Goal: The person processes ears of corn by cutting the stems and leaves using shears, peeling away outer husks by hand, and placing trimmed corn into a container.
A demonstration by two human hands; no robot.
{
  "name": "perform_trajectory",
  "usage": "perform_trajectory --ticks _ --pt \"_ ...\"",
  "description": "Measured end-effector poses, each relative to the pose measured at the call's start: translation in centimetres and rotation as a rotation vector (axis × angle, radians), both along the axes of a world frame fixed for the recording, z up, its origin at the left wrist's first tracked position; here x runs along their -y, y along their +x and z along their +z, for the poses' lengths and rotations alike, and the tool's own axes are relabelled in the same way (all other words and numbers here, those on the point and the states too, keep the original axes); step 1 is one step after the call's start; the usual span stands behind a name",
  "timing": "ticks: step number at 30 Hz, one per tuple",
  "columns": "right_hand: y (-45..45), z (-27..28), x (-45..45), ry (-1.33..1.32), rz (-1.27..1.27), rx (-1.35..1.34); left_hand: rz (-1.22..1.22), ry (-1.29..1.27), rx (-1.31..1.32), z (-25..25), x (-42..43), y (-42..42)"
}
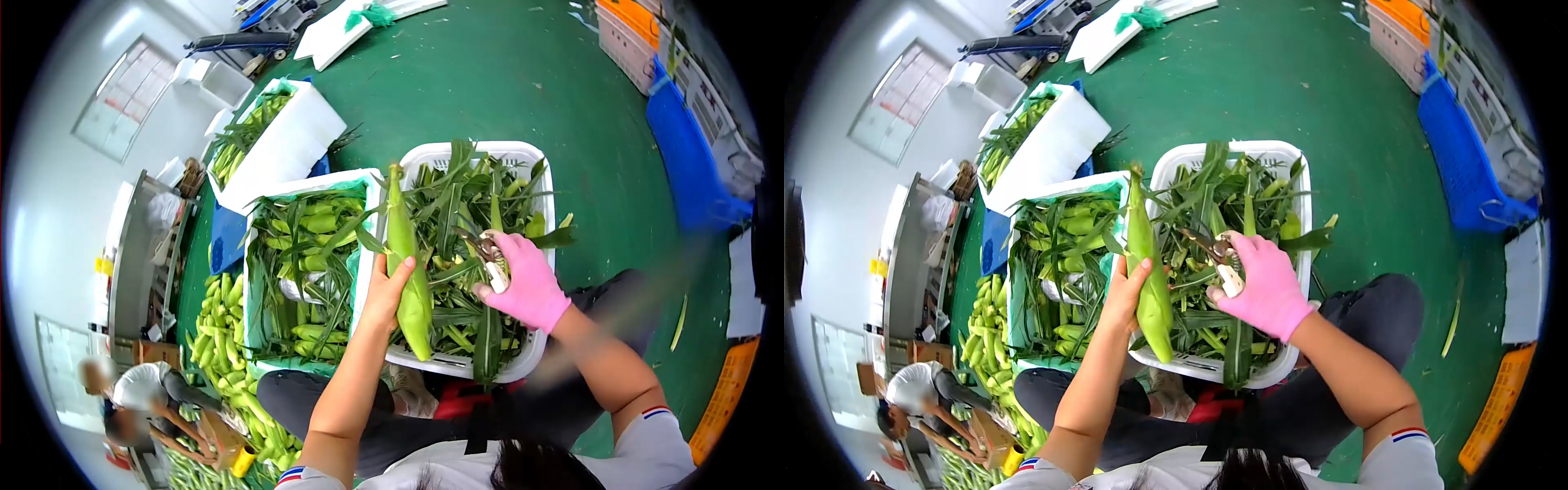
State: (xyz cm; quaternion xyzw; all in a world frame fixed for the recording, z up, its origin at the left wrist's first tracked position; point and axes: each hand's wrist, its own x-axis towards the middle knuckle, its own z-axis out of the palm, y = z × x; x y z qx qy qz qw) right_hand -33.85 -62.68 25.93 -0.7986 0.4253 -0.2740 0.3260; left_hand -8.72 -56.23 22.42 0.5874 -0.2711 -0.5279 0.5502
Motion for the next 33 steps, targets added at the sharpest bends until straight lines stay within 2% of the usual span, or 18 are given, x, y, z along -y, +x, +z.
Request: perform_trajectory --ticks 3,4,5,7,8,9,10,13,14,15,18,19,23,25,26,27,30,33 --pt "0.0 -2.7 1.1 0.316 0.130 0.052 -0.168 -0.061 0.257 0.8 -1.0 -0.1" --pt "0.2 -2.2 1.4 0.507 0.206 0.140 -0.228 -0.076 0.322 1.3 -1.5 -0.3" --pt "0.3 -2.2 1.3 0.533 0.225 0.213 -0.335 -0.034 0.342 1.8 -1.9 -0.1" --pt "0.9 -3.6 1.6 0.206 0.278 0.109 -0.532 0.045 0.378 2.9 -2.5 1.0" --pt "0.6 -3.5 2.0 0.259 0.345 0.074 -0.578 0.174 0.107 3.5 -2.6 1.9" --pt "0.4 -2.7 2.0 0.319 0.421 0.040 -0.628 0.260 -0.022 4.1 -2.7 2.8" --pt "0.4 -1.8 1.6 0.321 0.444 0.094 -0.649 0.290 -0.071 4.4 -2.8 3.4" --pt "1.0 -0.8 0.6 0.651 0.440 0.108 -0.687 0.326 -0.205 5.0 -2.7 5.2" --pt "1.3 -0.9 -0.2 0.971 0.381 0.294 -0.704 0.307 -0.207 4.8 -2.8 6.0" --pt "1.3 -0.9 -0.5 1.048 0.394 0.373 -0.727 0.291 -0.207 4.7 -2.9 6.8" --pt "0.5 0.8 0.0 1.268 0.535 0.321 -0.814 0.229 -0.277 4.9 -3.0 8.9" --pt "0.4 -0.9 0.0 1.328 0.678 0.408 -0.856 0.260 -0.306 5.2 -3.2 9.4" --pt "1.0 -1.5 -0.8 1.235 0.897 0.437 -1.058 0.406 -0.422 5.2 -2.3 9.2" --pt "1.3 -1.8 -1.0 0.970 0.919 0.396 -1.171 0.468 -0.519 4.5 -2.2 7.8" --pt "1.2 -1.5 -1.2 1.035 0.853 0.430 -1.117 0.468 -0.536 4.6 -2.7 7.2" --pt "1.2 -0.8 -1.1 0.958 0.747 0.332 -1.048 0.439 -0.551 5.0 -2.8 6.6" --pt "1.0 0.8 -1.5 1.039 0.280 0.573 -0.848 0.321 -0.505 5.4 -2.5 6.1" --pt "-0.2 0.4 -1.0 1.154 0.374 0.726 -0.555 0.069 -0.180 3.7 -2.1 6.1"
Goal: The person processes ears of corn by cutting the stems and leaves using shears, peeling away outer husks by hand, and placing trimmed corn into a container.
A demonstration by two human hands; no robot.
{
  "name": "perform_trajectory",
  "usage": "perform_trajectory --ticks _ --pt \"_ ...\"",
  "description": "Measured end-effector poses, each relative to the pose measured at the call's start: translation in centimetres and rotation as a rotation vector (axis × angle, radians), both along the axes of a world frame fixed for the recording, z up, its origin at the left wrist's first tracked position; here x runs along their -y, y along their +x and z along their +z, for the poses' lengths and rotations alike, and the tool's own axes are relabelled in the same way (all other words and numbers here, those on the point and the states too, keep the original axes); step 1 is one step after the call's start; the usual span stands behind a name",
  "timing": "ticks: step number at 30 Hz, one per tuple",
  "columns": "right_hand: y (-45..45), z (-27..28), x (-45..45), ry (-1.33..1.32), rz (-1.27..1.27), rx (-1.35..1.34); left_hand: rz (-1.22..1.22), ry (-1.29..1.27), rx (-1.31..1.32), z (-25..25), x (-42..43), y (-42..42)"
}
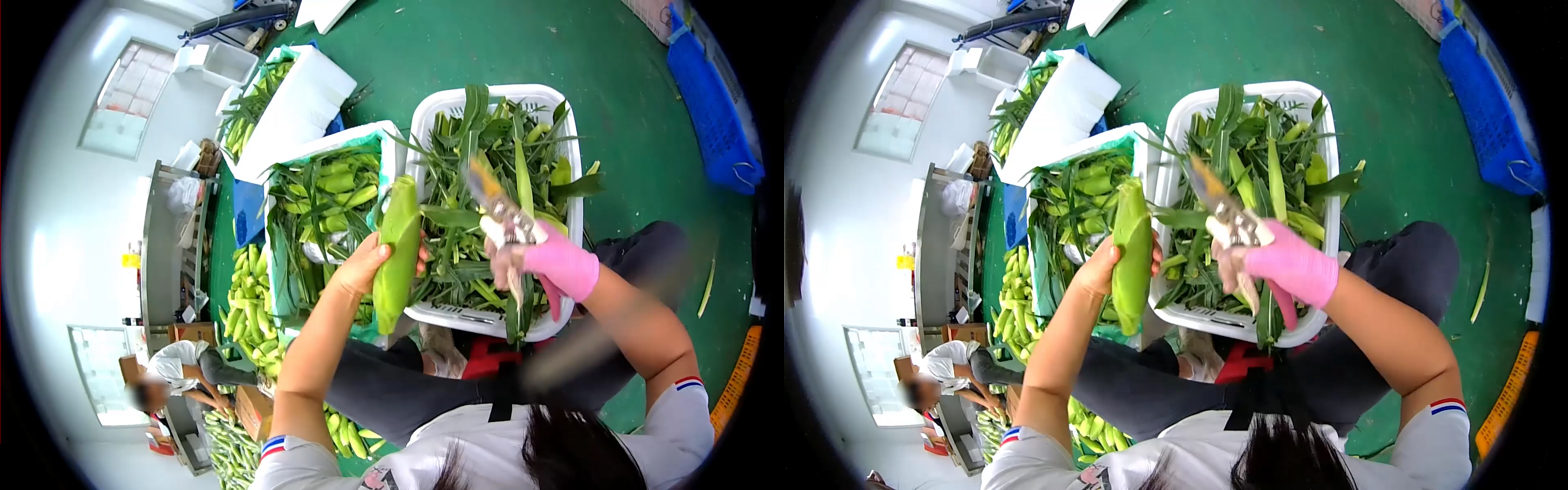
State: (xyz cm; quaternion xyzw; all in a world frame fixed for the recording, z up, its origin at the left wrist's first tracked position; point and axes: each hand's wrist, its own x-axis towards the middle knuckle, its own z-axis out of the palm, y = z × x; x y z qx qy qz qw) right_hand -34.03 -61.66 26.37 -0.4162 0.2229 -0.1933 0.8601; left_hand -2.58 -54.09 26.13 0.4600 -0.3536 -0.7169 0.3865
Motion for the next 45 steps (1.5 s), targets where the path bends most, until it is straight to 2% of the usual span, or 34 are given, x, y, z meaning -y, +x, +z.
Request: perform_trajectory --ticks 2,4,6,7,8,9,10,11,14,18,19,22,23,26,28,33,37,39,40,42,43,45 --pt "0.7 -0.4 -1.3 0.114 0.131 0.000 0.101 -0.066 0.145 0.1 0.3 -0.4" --pt "1.7 -1.9 -2.6 0.089 0.208 -0.059 0.160 -0.127 0.262 0.0 0.5 -1.2" --pt "2.7 -2.8 -3.0 0.118 0.214 -0.048 0.091 -0.155 0.346 -0.5 0.1 -2.2" --pt "3.3 -3.3 -3.2 0.168 0.128 0.053 0.035 -0.141 0.415 -1.0 0.1 -2.5" --pt "3.0 -3.3 -2.9 -0.021 0.062 -0.103 -0.018 -0.130 0.484 -1.3 0.0 -2.7" --pt "3.2 -4.1 -2.3 -0.069 0.012 -0.090 -0.082 -0.095 0.516 -1.5 0.0 -2.6" --pt "3.7 -3.0 -1.6 -0.120 -0.037 -0.075 -0.120 -0.110 0.492 -2.0 0.3 -2.5" --pt "3.2 -1.4 -1.2 -0.055 -0.047 -0.259 -0.047 -0.160 0.435 -2.5 0.1 -2.8" --pt "2.0 0.3 -1.0 -0.032 -0.100 -0.199 0.195 -0.244 0.256 -3.1 0.2 -2.9" --pt "1.6 -1.7 -2.5 -0.020 -0.125 -0.046 0.745 -0.302 -0.002 -1.0 0.5 -1.6" --pt "1.5 -2.1 -2.6 -0.063 -0.054 -0.069 0.822 -0.292 -0.171 -0.9 0.4 -0.8" --pt "2.3 -2.5 -3.2 -0.334 0.035 -0.317 0.944 -0.425 -0.388 -0.7 -0.4 -1.4" --pt "2.7 -2.8 -3.4 -0.271 0.053 -0.370 0.965 -0.436 -0.446 -1.0 -0.8 -2.0" --pt "3.6 -4.3 -3.4 -0.299 -0.003 -0.393 1.032 -0.456 -0.452 -1.7 -1.4 -5.0" --pt "4.2 -5.2 -2.3 -0.378 -0.078 -0.373 1.136 -0.455 -0.288 -3.2 -1.4 -7.3" --pt "4.0 -5.0 0.1 -0.812 -0.366 -0.358 1.103 -0.508 -0.301 -4.6 -1.0 -10.6" --pt "4.0 -4.8 0.5 -0.661 -0.242 -0.431 1.145 -0.477 -0.267 -5.5 -0.7 -10.1" --pt "4.3 -6.9 0.2 -0.532 -0.214 -0.382 1.245 -0.320 -0.240 -5.4 -0.6 -9.0" --pt "4.3 -4.9 -0.3 -0.245 -0.128 -0.414 1.275 -0.195 -0.246 -5.2 -0.5 -8.1" --pt "3.5 -5.4 -1.0 0.006 -0.037 -0.177 1.191 -0.134 -0.310 -6.0 -0.5 -5.3" --pt "3.7 -5.6 -1.6 0.103 -0.063 -0.089 1.208 -0.115 -0.284 -6.7 -0.4 -3.9" --pt "4.1 -5.0 -0.8 0.280 -0.213 -0.193 1.171 -0.116 -0.203 -7.2 -0.9 -2.0"
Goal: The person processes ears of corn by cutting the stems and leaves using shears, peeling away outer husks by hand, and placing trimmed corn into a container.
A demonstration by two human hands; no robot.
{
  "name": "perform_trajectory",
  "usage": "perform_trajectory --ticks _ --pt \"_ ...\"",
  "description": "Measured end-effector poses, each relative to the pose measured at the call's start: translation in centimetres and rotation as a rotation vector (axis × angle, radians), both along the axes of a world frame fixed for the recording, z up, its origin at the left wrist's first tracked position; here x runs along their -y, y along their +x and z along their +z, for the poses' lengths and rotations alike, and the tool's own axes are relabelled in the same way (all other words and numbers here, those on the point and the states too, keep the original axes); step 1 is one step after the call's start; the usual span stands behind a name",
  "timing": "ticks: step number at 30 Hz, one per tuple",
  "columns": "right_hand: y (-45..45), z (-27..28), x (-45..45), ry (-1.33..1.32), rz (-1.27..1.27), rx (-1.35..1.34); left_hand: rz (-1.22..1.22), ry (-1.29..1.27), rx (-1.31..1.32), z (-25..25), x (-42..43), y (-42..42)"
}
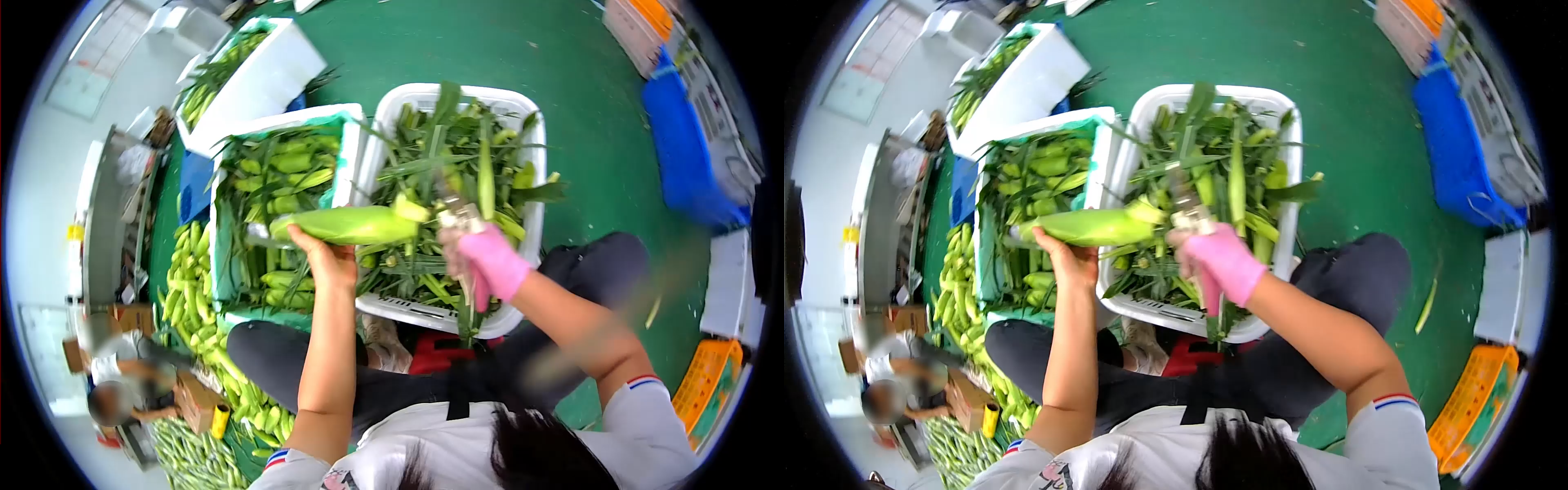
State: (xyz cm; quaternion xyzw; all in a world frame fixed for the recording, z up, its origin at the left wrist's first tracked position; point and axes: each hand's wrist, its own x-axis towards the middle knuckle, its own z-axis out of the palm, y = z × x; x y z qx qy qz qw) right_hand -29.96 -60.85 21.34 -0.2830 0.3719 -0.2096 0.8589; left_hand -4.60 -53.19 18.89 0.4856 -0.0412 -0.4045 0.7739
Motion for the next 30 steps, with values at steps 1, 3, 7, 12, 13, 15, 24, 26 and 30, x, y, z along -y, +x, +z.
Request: perform_trajectory --ticks 1,3,7,12,13,15,24,26,30 --pt "-0.1 0.3 0.2 0.095 -0.064 -0.055 -0.007 0.030 0.034 0.2 -0.5 0.6" --pt "-1.0 0.9 1.5 0.010 -0.199 -0.082 0.019 0.034 0.082 0.8 -0.2 0.6" --pt "0.3 1.0 1.6 -0.779 -0.021 -0.300 0.027 -0.020 -0.155 3.4 1.7 -2.5" --pt "0.3 1.6 1.0 -0.719 0.192 -0.158 -0.121 -0.157 -0.199 3.8 3.2 -4.4" --pt "0.4 1.5 1.2 -0.677 0.227 -0.156 -0.155 -0.189 -0.250 3.9 3.4 -4.7" --pt "0.8 0.4 1.0 -0.609 0.197 -0.088 -0.174 -0.117 -0.258 3.8 4.6 -5.7" --pt "-0.1 0.5 3.3 -0.133 -0.035 0.188 -0.416 0.343 0.512 -3.9 6.1 -2.5" --pt "-0.4 0.6 4.3 -0.237 -0.135 0.154 -0.405 0.554 1.029 -5.9 5.1 -1.3" --pt "0.1 1.7 3.6 -0.474 -0.107 -0.113 -0.159 0.307 0.993 0.5 2.6 -4.0"
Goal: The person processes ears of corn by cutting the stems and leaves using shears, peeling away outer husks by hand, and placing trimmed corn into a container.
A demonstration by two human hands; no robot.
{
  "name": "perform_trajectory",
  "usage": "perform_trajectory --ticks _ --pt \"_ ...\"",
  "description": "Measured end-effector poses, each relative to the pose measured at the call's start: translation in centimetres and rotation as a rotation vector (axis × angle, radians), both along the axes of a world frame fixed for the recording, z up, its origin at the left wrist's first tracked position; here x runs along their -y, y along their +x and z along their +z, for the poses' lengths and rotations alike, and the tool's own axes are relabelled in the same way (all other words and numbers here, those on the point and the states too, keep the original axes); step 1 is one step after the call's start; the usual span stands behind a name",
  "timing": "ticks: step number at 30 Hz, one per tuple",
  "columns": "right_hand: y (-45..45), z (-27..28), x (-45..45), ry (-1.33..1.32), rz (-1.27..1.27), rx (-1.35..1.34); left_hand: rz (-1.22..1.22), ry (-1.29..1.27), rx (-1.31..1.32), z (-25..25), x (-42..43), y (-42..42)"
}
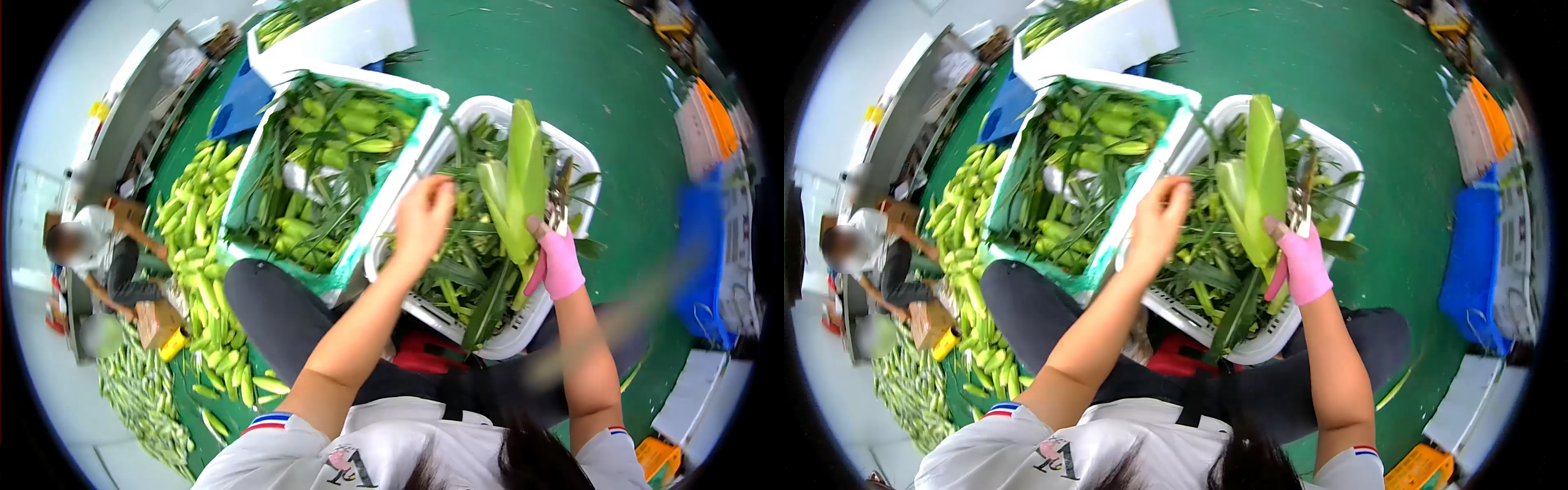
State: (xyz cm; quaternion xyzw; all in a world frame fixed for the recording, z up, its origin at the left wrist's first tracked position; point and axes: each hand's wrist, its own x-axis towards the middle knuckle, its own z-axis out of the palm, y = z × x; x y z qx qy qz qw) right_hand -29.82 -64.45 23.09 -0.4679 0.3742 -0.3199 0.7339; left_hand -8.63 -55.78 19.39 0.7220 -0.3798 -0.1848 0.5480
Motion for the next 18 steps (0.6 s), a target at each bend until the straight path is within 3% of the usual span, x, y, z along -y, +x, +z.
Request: perform_trajectory --ticks 1,3,5,7,9,10,11,13,15,17,18 --pt "0.5 -1.5 -0.4 -0.137 -0.003 -0.072 -0.083 -0.029 -0.226 0.7 0.1 -1.6" --pt "1.5 -3.7 -1.3 -0.372 0.060 -0.289 -0.087 0.005 -0.065 1.7 0.4 -4.3" --pt "2.2 -3.4 -2.5 -0.624 0.101 -0.339 -0.133 -0.115 -0.514 -1.5 1.5 -3.5" --pt "2.5 -3.1 -2.6 -0.557 0.186 -0.307 -0.180 0.028 -1.020 -1.1 0.2 -1.4" --pt "2.0 -3.0 -2.6 -0.571 0.289 -0.219 -0.023 -0.062 -1.200 -1.2 -0.5 -0.3" --pt "1.7 -3.4 -2.9 -0.546 0.332 -0.300 0.053 -0.107 -1.291 -1.2 -0.9 0.3" --pt "1.2 -3.8 -3.2 -0.518 0.370 -0.382 0.034 -0.105 -1.258 -1.2 -1.3 1.2" --pt "0.9 -5.2 -3.5 -0.309 0.362 -0.274 -0.012 -0.094 -1.188 0.3 -2.1 3.5" --pt "1.0 -7.6 -2.4 -0.413 0.214 -0.301 -0.118 -0.034 -1.258 0.8 -3.0 7.0" --pt "0.8 -7.6 -0.5 -0.884 0.131 -0.718 -0.001 -0.088 -1.345 2.8 -5.1 12.5" --pt "-0.3 -10.0 1.5 -0.858 0.105 -0.771 0.040 -0.086 -1.330 3.1 -6.7 16.7"
